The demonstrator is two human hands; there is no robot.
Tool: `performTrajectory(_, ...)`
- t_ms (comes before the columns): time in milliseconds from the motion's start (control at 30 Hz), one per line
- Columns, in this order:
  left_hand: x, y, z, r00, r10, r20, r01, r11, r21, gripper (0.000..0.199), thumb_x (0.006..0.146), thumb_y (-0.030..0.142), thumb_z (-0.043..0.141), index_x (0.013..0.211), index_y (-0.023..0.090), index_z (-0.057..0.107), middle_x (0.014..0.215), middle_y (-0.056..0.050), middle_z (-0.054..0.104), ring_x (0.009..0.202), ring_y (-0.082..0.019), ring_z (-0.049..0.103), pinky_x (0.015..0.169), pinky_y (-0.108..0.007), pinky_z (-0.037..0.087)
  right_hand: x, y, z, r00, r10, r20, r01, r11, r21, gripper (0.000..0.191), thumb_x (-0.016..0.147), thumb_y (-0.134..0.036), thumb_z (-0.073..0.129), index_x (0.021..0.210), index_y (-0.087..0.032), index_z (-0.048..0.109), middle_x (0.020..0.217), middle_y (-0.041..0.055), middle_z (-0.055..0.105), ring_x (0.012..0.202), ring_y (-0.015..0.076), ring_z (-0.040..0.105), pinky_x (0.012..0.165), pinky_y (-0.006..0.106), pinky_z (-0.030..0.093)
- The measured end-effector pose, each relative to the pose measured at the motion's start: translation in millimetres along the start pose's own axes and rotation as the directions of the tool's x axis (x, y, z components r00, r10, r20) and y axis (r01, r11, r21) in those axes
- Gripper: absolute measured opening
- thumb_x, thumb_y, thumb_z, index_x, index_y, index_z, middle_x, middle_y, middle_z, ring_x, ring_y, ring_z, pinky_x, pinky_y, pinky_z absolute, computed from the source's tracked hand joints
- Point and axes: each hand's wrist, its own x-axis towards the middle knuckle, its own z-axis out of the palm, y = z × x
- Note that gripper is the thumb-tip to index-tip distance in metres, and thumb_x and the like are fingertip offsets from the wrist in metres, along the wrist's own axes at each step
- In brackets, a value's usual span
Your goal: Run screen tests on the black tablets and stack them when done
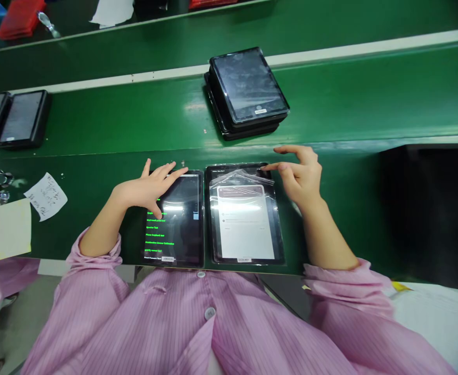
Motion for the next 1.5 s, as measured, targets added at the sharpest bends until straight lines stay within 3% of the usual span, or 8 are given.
performTrajectory(367,5,6,1.6,0.998,-0.028,-0.048,0.028,1.0,-0.009,0.132,0.076,0.058,0.079,0.163,0.023,-0.015,0.171,-0.026,0.005,0.158,-0.042,0.006,0.117,-0.074,-0.009,2,-5,-3,0.999,0.027,0.024,-0.026,0.999,-0.042,0.065,0.104,-0.055,0.03,0.08,-0.025,0.082,0.115,0.0121,0.071,0.111,0.0303,0.065,0.1,0.05,0.044)
performTrajectory(500,11,14,3.8,0.979,-0.047,-0.199,0.058,0.997,0.051,0.107,0.089,0.065,0.065,0.165,0.017,0.008,0.17,-0.029,0.003,0.158,-0.045,0.002,0.116,-0.076,-0.009,1,-2,-4,0.998,0.036,0.059,-0.031,0.996,-0.085,0.062,0.105,-0.051,0.027,0.086,-0.028,0.082,0.118,0.0092,0.069,0.113,0.029,0.063,0.1,0.049,0.044)
performTrajectory(733,5,16,1.8,0.983,0.119,-0.143,-0.115,0.993,0.039,0.071,0.091,0.068,0.059,0.153,0.036,0.047,0.173,-0.015,0.006,0.157,-0.047,0.006,0.115,-0.08,-0.002,2,-1,-3,0.991,0.095,0.095,-0.089,0.994,-0.061,0.06,0.105,-0.051,0.029,0.089,-0.028,0.082,0.121,0.0089,0.068,0.118,0.0294,0.06,0.104,0.05,0.041)
performTrajectory(867,10,15,1.8,0.965,-0.023,-0.261,0.033,0.999,0.034,0.073,0.095,0.061,0.058,0.159,0.035,0.037,0.173,-0.017,0.009,0.157,-0.047,0.006,0.112,-0.083,-0.001,3,-3,-4,0.994,0.07,0.089,-0.07,0.998,-0.01,0.062,0.104,-0.056,0.028,0.09,-0.029,0.083,0.121,0.0082,0.068,0.115,0.0283,0.061,0.104,0.05,0.04)
performTrajectory(1033,-6,12,-4.9,0.986,0.107,-0.125,-0.104,0.994,0.026,0.058,0.095,0.064,0.054,0.15,0.046,0.048,0.174,-0.007,0.008,0.156,-0.047,0.009,0.114,-0.082,0.0,4,-7,-4,0.988,0.005,0.153,-0.017,0.996,0.083,0.061,0.105,-0.054,0.028,0.092,-0.032,0.083,0.126,0.0066,0.066,0.117,0.0276,0.06,0.104,0.049,0.04)
performTrajectory(1167,-12,6,-8.8,0.972,0.042,-0.232,-0.034,0.999,0.039,0.061,0.098,0.064,0.048,0.155,0.042,0.041,0.174,-0.011,0.007,0.156,-0.046,0.011,0.114,-0.082,0.001,4,-9,-3,0.985,-0.075,0.157,0.059,0.992,0.109,0.053,0.104,-0.05,0.036,0.088,-0.033,0.084,0.127,0.0069,0.067,0.116,0.0301,0.059,0.103,0.053,0.039)
performTrajectory(1367,-3,2,-2.8,0.963,-0.006,-0.27,0.025,0.998,0.064,0.058,0.099,0.065,0.045,0.152,0.041,0.047,0.173,-0.01,0.009,0.156,-0.048,0.011,0.111,-0.085,0.0,6,-13,-10,0.991,0.127,0.047,-0.132,0.983,0.125,0.055,0.104,-0.05,0.036,0.086,-0.031,0.084,0.123,0.0063,0.068,0.115,0.0292,0.061,0.103,0.052,0.045)
performTrajectory(1500,-4,6,-2.5,0.969,-0.002,-0.247,0.021,0.997,0.073,0.059,0.099,0.068,0.04,0.15,0.041,0.048,0.173,-0.01,0.009,0.156,-0.046,0.011,0.113,-0.084,-0.002,7,-14,-12,0.989,0.146,0.006,-0.146,0.982,0.117,0.06,0.103,-0.056,0.033,0.083,-0.031,0.084,0.117,0.0067,0.069,0.113,0.0283,0.063,0.103,0.05,0.047)
